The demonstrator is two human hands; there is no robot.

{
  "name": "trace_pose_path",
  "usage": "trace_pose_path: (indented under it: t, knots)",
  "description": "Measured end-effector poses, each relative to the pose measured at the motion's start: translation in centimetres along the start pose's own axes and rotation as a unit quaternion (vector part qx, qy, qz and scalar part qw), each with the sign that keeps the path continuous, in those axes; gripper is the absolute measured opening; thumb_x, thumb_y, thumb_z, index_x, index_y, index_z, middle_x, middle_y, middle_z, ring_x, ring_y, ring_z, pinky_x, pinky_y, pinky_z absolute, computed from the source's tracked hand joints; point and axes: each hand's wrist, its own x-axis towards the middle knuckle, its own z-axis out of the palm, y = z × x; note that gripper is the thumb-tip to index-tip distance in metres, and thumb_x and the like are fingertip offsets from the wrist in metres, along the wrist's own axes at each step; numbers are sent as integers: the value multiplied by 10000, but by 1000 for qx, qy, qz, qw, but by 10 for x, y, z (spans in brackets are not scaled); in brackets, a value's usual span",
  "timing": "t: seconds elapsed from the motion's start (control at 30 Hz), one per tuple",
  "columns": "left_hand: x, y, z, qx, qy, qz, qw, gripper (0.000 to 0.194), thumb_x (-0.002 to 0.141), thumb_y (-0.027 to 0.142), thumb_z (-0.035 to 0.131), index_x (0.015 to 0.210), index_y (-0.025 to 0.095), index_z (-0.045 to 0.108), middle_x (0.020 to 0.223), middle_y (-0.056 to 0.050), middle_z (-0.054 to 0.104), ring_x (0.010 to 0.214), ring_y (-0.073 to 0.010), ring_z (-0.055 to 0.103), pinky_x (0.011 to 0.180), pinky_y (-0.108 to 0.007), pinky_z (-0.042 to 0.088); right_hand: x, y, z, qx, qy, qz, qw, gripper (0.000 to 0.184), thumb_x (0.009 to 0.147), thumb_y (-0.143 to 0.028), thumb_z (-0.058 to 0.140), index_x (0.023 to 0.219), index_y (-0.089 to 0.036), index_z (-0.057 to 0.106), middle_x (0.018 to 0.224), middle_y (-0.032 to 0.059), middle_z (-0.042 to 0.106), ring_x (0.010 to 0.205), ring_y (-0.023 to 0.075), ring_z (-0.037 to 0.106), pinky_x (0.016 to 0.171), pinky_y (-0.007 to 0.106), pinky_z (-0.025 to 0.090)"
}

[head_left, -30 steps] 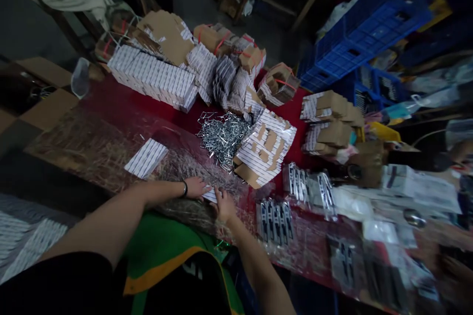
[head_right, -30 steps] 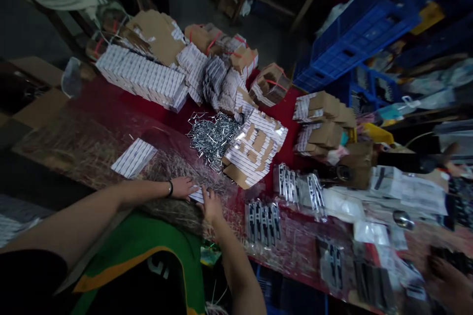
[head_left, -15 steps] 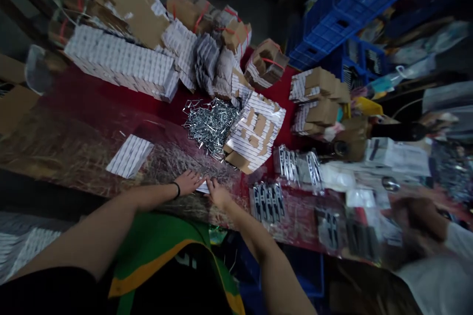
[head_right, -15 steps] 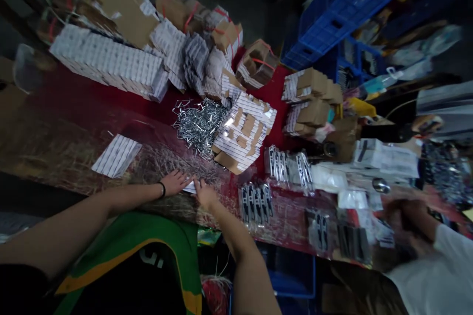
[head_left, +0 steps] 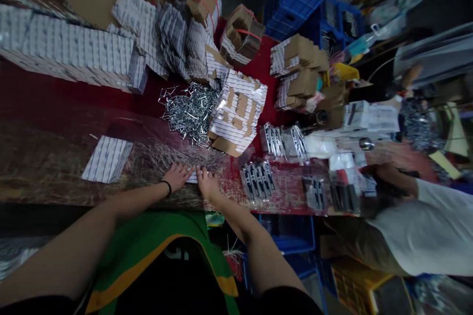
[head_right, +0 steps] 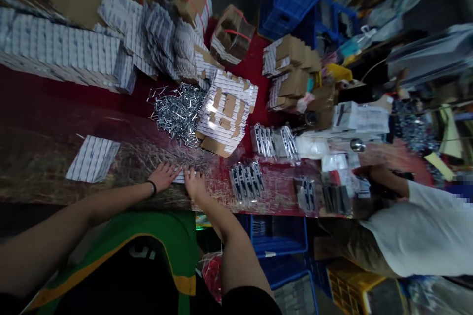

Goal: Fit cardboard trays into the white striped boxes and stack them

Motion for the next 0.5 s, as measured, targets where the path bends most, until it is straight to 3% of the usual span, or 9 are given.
trace_pose_path:
  t: [0.1,0.13,0.2,0.27,0.3,0.37,0.43,0.5]
  knots:
    - [8,7,-16,21,-40,-16,999,821,723,218,838,1509,289,612,1421,-223,616,1295,-481,588,1103,-634,429,14,17,-18,67,5,-16,998,679,1048,-470,562,1681,-317,372,1585,178,523,1302,356,580,1141,620,425]
    - [6,8,-22,24,-43,-30,998,806,712,214,842,1485,296,628,1402,-205,610,1208,-439,637,1054,-581,483,21,28,-28,94,35,12,995,643,1043,-541,551,1640,-323,448,1547,167,551,1318,368,561,1148,628,413]
    - [-11,5,-34,16,-20,-67,997,703,739,243,819,1423,279,661,1353,-170,599,1064,-348,678,969,-486,544,37,59,-54,147,146,164,964,660,1036,-617,519,1596,-268,514,1509,205,553,1349,402,520,1143,629,411]
    - [-42,-7,-46,7,48,-117,992,529,803,318,775,1318,219,702,1256,-153,609,1046,-317,660,975,-457,551,54,92,-77,195,255,357,877,886,969,-659,605,1659,-141,400,1529,304,478,1361,450,496,1125,620,431]
    - [-61,-16,-52,13,98,-154,983,457,832,363,755,1255,193,720,1205,-152,613,1088,-328,638,1019,-470,537,62,108,-86,218,270,411,843,1089,886,-675,713,1701,-96,283,1554,341,425,1363,474,495,1121,609,442]
    - [-99,-41,-64,45,195,-244,949,409,843,437,745,1142,158,736,1166,-167,607,1190,-373,575,1119,-534,477,74,135,-97,242,242,433,834,1308,764,-627,850,1725,-72,158,1551,355,401,1365,494,511,1130,572,450]
    - [-130,-69,-75,74,255,-327,907,441,820,460,761,1109,129,719,1234,-196,577,1256,-411,515,1168,-602,421,76,153,-101,239,221,425,845,1375,715,-579,890,1729,-86,103,1538,345,408,1356,492,540,1134,543,458]
    - [-146,-93,-83,72,291,-380,875,491,795,404,781,1165,102,666,1337,-210,536,1317,-414,464,1206,-622,379,67,161,-105,228,214,422,851,1399,702,-557,883,1715,-47,64,1527,363,420,1353,481,562,1133,520,465]
